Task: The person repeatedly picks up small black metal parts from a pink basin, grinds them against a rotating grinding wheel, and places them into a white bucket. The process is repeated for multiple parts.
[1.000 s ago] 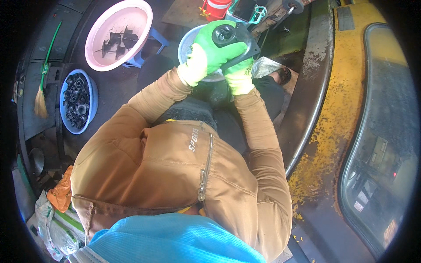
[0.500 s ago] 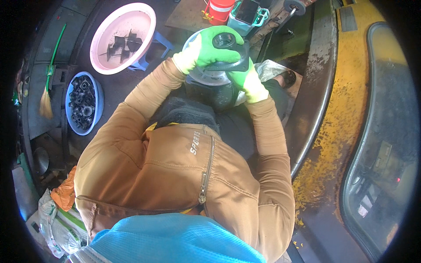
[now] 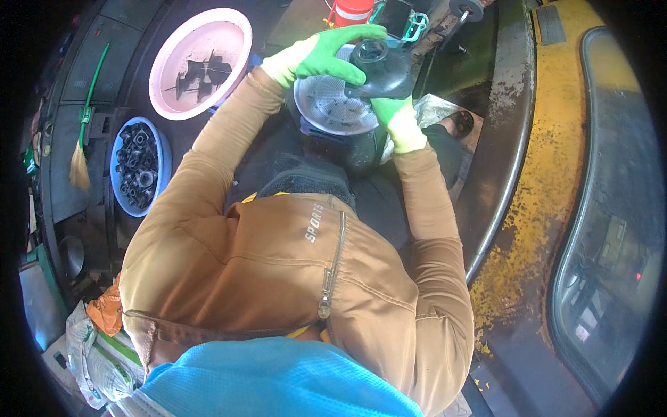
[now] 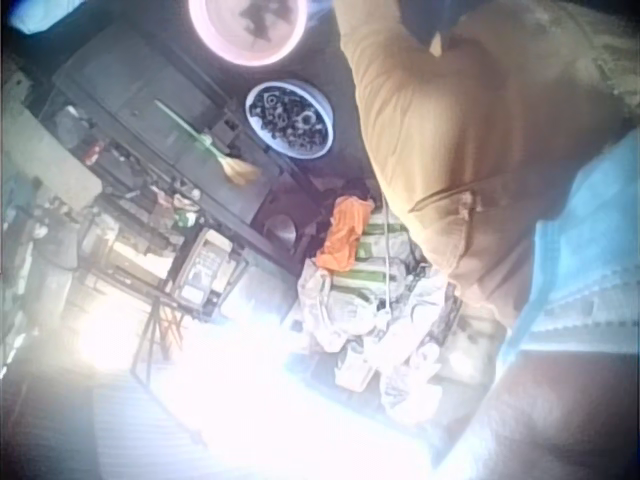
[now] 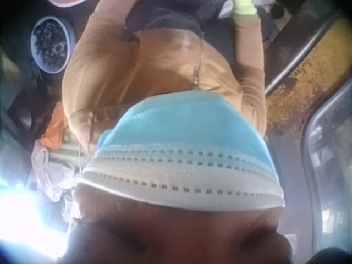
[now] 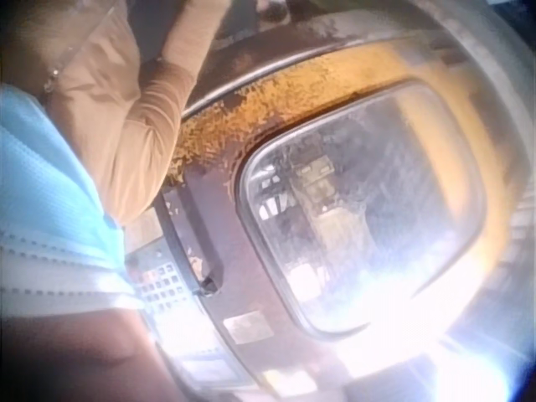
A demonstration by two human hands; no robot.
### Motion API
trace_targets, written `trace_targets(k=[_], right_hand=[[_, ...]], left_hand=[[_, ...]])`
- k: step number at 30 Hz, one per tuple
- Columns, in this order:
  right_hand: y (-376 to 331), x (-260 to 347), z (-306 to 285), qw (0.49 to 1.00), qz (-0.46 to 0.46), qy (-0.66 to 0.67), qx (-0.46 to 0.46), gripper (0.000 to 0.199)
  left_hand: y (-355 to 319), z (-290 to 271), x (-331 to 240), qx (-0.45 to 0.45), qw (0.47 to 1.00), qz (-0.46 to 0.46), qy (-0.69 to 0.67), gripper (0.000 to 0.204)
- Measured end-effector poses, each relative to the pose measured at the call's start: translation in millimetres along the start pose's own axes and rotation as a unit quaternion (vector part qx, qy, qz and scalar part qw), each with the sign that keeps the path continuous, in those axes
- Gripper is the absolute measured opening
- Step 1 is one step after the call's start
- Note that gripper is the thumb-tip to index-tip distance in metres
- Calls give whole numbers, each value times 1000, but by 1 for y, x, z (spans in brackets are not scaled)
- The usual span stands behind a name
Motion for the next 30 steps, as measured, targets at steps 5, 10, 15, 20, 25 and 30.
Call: trace_targets(k=[5,10,15,20,25,30], right_hand=[[-14,-19,-1,979,-21,-161,-125,42],[-20,-10,-3,981,-47,-128,-139,46],[-9,8,2,998,-11,-65,-23,38],[-11,21,16,996,7,-83,41,37],[-22,4,18,987,136,29,79,47],[-29,6,27,979,129,70,145,42]], left_hand=[[-19,17,2,-248,968,2,-46,50],[-24,20,-11,-299,952,61,40,47],[-21,20,-18,-231,971,29,50,46],[-20,20,-14,-163,986,0,-20,42],[-12,26,-18,-20,999,19,-46,39],[-7,35,-21,100,986,36,-127,41]])
Point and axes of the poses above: each hand's wrist, its own y-axis towards the middle knuckle, its own z-axis out of the palm, x = y × z, the point moved 10 cm from there along y, towards the middle knuckle, and after that the axes turned 14 degrees about z, right-handed, at the moved point
